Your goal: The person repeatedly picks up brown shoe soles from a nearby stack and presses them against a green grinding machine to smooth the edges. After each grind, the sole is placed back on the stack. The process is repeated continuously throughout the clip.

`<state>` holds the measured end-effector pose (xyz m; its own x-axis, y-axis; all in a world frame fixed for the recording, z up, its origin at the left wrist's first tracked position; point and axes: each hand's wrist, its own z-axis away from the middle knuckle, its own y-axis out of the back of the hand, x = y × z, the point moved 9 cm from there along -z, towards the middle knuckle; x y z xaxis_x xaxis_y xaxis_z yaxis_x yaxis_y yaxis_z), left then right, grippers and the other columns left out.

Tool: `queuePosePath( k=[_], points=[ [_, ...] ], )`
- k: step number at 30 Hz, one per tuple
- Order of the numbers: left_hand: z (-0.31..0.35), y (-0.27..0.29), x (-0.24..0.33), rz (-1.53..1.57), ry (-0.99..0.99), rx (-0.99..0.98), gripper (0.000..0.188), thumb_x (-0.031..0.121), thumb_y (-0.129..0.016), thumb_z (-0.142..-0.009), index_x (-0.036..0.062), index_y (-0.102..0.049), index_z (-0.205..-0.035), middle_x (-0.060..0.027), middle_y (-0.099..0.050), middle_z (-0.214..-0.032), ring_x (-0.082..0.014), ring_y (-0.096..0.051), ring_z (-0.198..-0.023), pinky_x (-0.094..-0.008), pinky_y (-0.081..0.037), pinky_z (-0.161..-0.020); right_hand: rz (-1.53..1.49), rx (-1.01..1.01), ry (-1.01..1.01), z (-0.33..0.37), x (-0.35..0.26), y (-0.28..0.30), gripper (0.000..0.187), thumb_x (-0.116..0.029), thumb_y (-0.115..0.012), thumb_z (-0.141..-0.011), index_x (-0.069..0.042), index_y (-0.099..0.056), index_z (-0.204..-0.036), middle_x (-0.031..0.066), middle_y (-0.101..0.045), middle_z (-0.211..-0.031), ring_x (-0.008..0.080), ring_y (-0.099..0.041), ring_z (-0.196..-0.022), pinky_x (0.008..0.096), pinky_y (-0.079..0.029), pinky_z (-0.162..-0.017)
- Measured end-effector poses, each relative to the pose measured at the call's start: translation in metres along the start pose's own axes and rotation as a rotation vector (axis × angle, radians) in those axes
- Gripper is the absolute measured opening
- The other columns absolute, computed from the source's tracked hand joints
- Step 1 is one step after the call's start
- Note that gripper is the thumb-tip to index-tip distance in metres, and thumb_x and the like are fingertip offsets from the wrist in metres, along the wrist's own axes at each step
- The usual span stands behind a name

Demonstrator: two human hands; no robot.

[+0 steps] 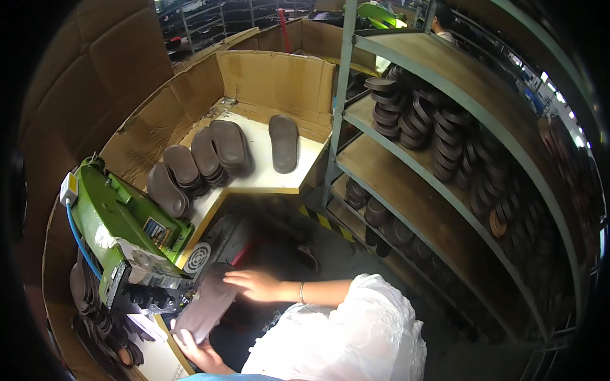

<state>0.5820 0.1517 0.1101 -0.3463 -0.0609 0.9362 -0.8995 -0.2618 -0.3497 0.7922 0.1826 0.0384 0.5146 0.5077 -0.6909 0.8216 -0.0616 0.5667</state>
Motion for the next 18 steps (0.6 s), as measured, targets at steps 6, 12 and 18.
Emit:
queuePosePath(
  k=[6,12,18],
  points=[
    [0.001,-0.044,-0.036,-0.582,-0.449,-0.349,0.041,0.006,-0.059,-0.072,-0.0012,-0.045,-0.111,-0.0122,-0.049,-0.101,-0.0211,-0.049,-0.090,-0.0303,-0.041,-0.078,-0.319,-0.635,-0.464,0.028,0.041,-0.030,0.030,-0.012,-0.052,-0.083,-0.001,-0.052,-0.111,0.0144,-0.063,-0.092,0.0206,-0.061,-0.076,0.0302,-0.047,-0.069],
    [-0.021,-0.080,-0.063,-0.534,-0.012,-0.315,0.024,0.021,-0.057,-0.083,-0.0013,-0.058,-0.076,-0.0003,-0.049,-0.061,-0.0082,-0.037,-0.055,-0.0244,-0.030,-0.050,-0.818,-0.609,-0.676,0.103,0.029,-0.109,0.030,-0.020,-0.067,-0.075,0.003,-0.060,-0.093,0.0059,-0.062,-0.078,0.0111,-0.056,-0.073,0.0273,-0.045,-0.064],
    [-0.018,-0.068,-0.053,-0.148,0.135,-0.247,0.030,0.022,-0.056,-0.083,-0.0055,-0.058,-0.096,-0.0105,-0.061,-0.087,-0.0153,-0.056,-0.073,-0.0260,-0.045,-0.068,-0.797,-0.563,-0.648,0.088,0.023,-0.049,0.041,-0.025,-0.070,-0.068,0.007,-0.059,-0.090,0.0086,-0.063,-0.078,0.0140,-0.057,-0.072,0.0275,-0.046,-0.065]
  ],
)
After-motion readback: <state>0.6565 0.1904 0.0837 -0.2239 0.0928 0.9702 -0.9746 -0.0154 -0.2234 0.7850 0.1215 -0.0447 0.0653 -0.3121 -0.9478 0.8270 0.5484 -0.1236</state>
